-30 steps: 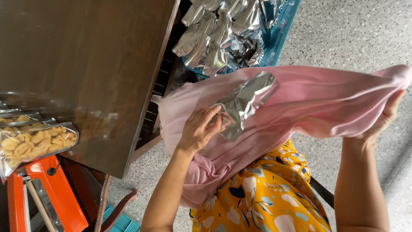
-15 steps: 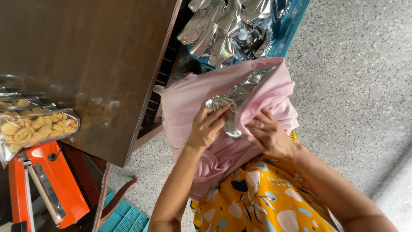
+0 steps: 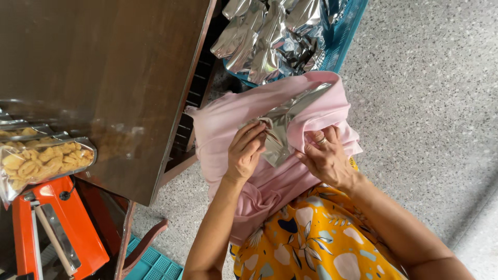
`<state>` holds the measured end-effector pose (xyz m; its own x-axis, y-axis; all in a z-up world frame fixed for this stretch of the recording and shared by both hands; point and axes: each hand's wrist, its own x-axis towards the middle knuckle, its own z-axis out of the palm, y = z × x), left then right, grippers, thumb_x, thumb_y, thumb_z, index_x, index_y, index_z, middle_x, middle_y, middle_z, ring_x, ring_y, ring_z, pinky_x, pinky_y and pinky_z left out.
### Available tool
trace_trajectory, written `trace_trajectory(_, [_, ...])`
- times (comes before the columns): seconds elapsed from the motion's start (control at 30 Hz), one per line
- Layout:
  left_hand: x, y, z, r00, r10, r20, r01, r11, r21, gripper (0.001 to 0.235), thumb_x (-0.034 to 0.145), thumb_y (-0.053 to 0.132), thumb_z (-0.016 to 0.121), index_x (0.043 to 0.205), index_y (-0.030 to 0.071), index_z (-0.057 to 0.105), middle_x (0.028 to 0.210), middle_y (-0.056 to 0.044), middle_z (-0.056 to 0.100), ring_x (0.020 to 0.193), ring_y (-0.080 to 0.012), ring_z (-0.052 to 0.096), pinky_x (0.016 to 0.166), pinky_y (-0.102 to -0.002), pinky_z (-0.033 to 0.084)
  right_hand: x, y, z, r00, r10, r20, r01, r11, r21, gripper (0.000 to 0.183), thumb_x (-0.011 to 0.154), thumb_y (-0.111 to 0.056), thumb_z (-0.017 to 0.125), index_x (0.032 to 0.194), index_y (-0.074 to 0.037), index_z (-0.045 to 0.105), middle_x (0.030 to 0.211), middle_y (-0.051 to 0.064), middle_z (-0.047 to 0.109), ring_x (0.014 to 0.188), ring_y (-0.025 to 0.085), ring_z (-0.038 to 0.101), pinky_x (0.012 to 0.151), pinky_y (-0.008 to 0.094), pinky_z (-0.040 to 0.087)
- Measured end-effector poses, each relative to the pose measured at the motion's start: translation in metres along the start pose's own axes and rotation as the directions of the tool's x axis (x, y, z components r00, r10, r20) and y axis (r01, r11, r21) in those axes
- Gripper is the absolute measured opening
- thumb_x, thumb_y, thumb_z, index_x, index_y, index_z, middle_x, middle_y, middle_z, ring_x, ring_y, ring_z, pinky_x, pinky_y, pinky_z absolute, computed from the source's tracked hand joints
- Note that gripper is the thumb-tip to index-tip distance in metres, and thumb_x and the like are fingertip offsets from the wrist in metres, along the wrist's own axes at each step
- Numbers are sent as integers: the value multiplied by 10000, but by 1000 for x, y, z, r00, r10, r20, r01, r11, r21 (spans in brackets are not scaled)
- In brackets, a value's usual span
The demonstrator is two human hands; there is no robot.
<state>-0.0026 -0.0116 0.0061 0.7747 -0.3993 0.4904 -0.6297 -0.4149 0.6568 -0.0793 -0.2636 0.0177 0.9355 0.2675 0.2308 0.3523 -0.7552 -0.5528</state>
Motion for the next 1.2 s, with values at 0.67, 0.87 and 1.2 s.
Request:
trace_trajectory(0.67, [-54, -15, -2, 904, 353, 243, -404, 891, 207, 190, 934, 163, 782, 1081, 143, 665, 1268, -25, 575, 1219, -250, 579, 1014, -315, 591, -5, 1, -55, 938, -321, 132, 316, 947, 59, 204, 893, -284, 752, 947, -88, 754, 925, 33, 739, 905, 247, 727, 868, 490, 551])
trace_trajectory(0.87, [-57, -14, -8, 927, 281, 248, -331, 924, 193, 194, 954, 142, 723, 1139, 116, 671, 1210, -33, 629, 1200, -235, 608, 999, -329, 599, 65, 9, 19, 944, -294, -147, 310, 946, 96, 150, 965, -169, 667, 1032, -35, 682, 1001, 126, 766, 745, 205, 706, 607, 361, 595])
trace_trajectory(1.2, [-35, -10, -5, 926, 345, 152, -370, 910, 185, 267, 947, 94, 789, 1178, 133, 660, 1284, -14, 612, 1253, -219, 594, 1037, -324, 577, 71, 79, -16, 928, 363, 82, -372, 901, 225, 448, 1132, -281, 423, 1390, 2, 655, 1060, 178, 717, 867, 291, 682, 760, 444, 576])
